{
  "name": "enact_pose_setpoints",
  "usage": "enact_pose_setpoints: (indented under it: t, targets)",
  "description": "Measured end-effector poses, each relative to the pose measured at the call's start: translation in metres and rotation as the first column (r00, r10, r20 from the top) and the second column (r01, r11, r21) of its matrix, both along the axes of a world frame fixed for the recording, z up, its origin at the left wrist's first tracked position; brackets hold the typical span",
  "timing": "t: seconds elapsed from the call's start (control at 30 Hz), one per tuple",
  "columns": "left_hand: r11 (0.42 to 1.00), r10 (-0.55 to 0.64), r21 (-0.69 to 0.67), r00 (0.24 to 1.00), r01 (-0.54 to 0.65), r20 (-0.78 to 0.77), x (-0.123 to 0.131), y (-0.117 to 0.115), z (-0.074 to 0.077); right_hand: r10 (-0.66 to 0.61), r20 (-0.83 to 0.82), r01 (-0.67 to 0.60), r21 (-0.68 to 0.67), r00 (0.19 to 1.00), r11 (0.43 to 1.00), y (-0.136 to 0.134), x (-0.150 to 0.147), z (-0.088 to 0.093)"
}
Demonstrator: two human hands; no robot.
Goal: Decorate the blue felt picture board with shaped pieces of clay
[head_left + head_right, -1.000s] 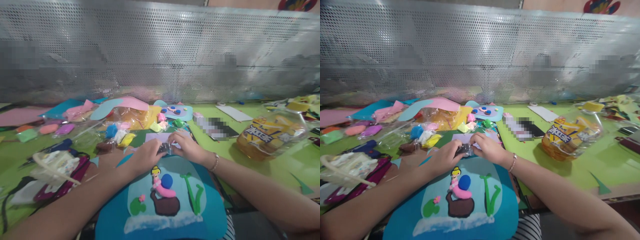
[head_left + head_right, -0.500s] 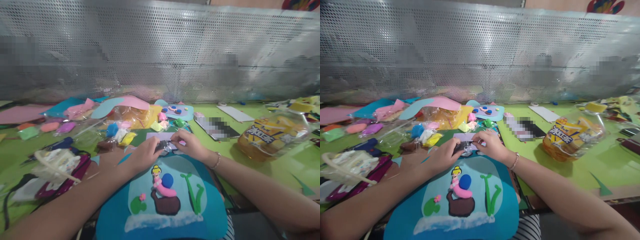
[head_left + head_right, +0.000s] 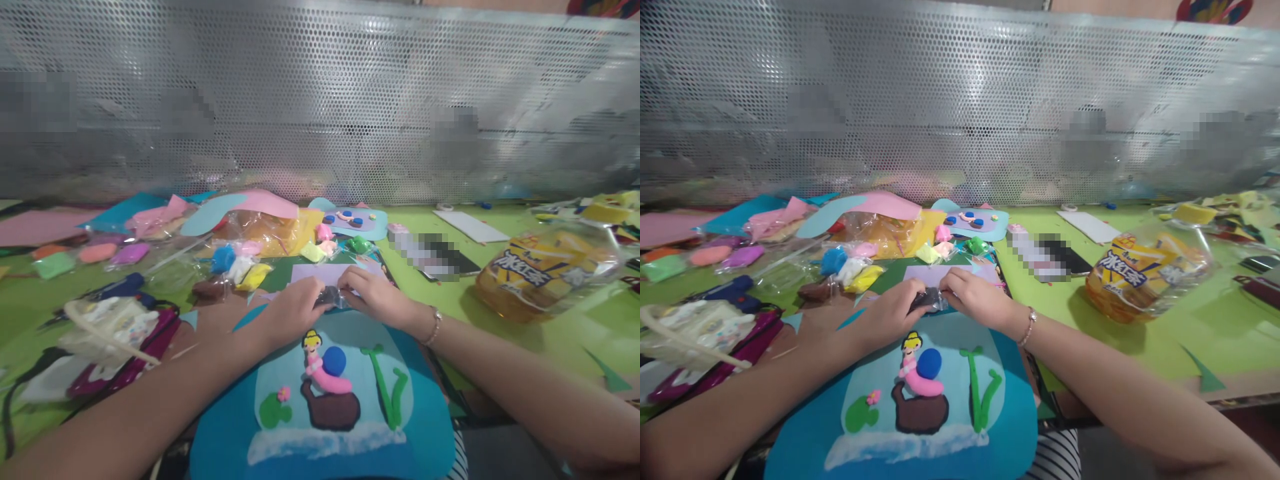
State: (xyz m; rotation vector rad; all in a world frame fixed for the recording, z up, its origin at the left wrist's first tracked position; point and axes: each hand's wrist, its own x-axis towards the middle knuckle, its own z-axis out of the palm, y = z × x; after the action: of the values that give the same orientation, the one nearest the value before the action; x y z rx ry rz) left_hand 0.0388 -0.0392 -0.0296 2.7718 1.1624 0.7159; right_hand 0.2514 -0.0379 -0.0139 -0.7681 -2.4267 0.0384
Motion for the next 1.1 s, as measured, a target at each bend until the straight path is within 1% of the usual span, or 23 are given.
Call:
enact_pose_setpoints:
  t: [0.1, 0.17, 0.23, 0.27, 0.33, 0.4, 0.43, 0.53, 0.6, 0.67, 0.83, 0.97, 1.1]
  targets:
    - [1.0, 0.014, 0.005, 0.999, -0.014, 0.031, -0.001, 0.0, 0.0, -0.03, 0.039, 0.028, 0.051, 0.999, 0.998, 0.003, 0.006, 0.002]
    - [0.999, 0.032, 0.021, 0.998, -0.033, 0.045, -0.003, 0.0, 0.0, -0.061, -0.006, 0.062, 0.065, 0.998, 0.996, 0.009, 0.011, 0.0]
    - [0.998, 0.051, 0.042, 0.997, -0.053, 0.061, -0.005, 0.0, 0.0, -0.147, -0.1, 0.15, 0.021, 0.984, 0.988, 0.014, 0.015, -0.002]
    - [0.997, 0.059, 0.047, 0.996, -0.062, 0.069, -0.006, 0.0, 0.0, -0.182, -0.149, 0.179, -0.032, 0.972, 0.983, 0.016, 0.017, -0.003]
    - [0.996, 0.074, 0.045, 0.994, -0.078, 0.08, -0.007, 0.001, 0.0, -0.209, -0.213, 0.192, -0.097, 0.954, 0.976, 0.018, 0.017, -0.005]
    - [0.996, 0.075, 0.035, 0.994, -0.078, 0.085, -0.008, 0.001, 0.0, -0.166, -0.228, 0.151, -0.083, 0.96, 0.985, 0.016, 0.015, -0.005]
    - [0.997, 0.068, 0.03, 0.994, -0.071, 0.085, -0.007, 0.001, 0.0, -0.117, -0.214, 0.109, -0.05, 0.97, 0.993, 0.014, 0.013, -0.005]
    - [0.999, 0.032, 0.017, 0.996, -0.033, 0.086, -0.007, 0.001, 0.0, 0.044, -0.111, -0.041, 0.024, 0.993, 0.999, 0.008, 0.007, -0.004]
    - [1.0, 0.006, 0.024, 0.996, -0.008, 0.086, -0.007, 0.001, -0.001, 0.094, -0.083, -0.09, 0.05, 0.992, 0.995, 0.005, 0.005, -0.004]
    - [0.999, -0.017, 0.037, 0.996, 0.014, 0.086, -0.006, 0.001, -0.001, 0.108, -0.078, -0.104, 0.052, 0.991, 0.993, 0.005, 0.004, -0.003]
    - [0.995, -0.082, 0.058, 0.995, 0.079, 0.054, -0.006, 0.0, 0.0, 0.095, -0.056, -0.094, 0.026, 0.994, 0.995, 0.004, 0.005, -0.001]
    - [0.992, -0.085, 0.096, 0.995, 0.08, 0.045, -0.006, 0.0, 0.001, 0.062, -0.025, -0.06, 0.041, 0.998, 0.997, 0.003, 0.005, 0.0]
    - [0.994, -0.063, 0.097, 0.997, 0.058, 0.041, -0.007, 0.0, 0.001, 0.037, -0.074, -0.036, 0.015, 0.997, 0.999, 0.003, 0.006, 0.0]
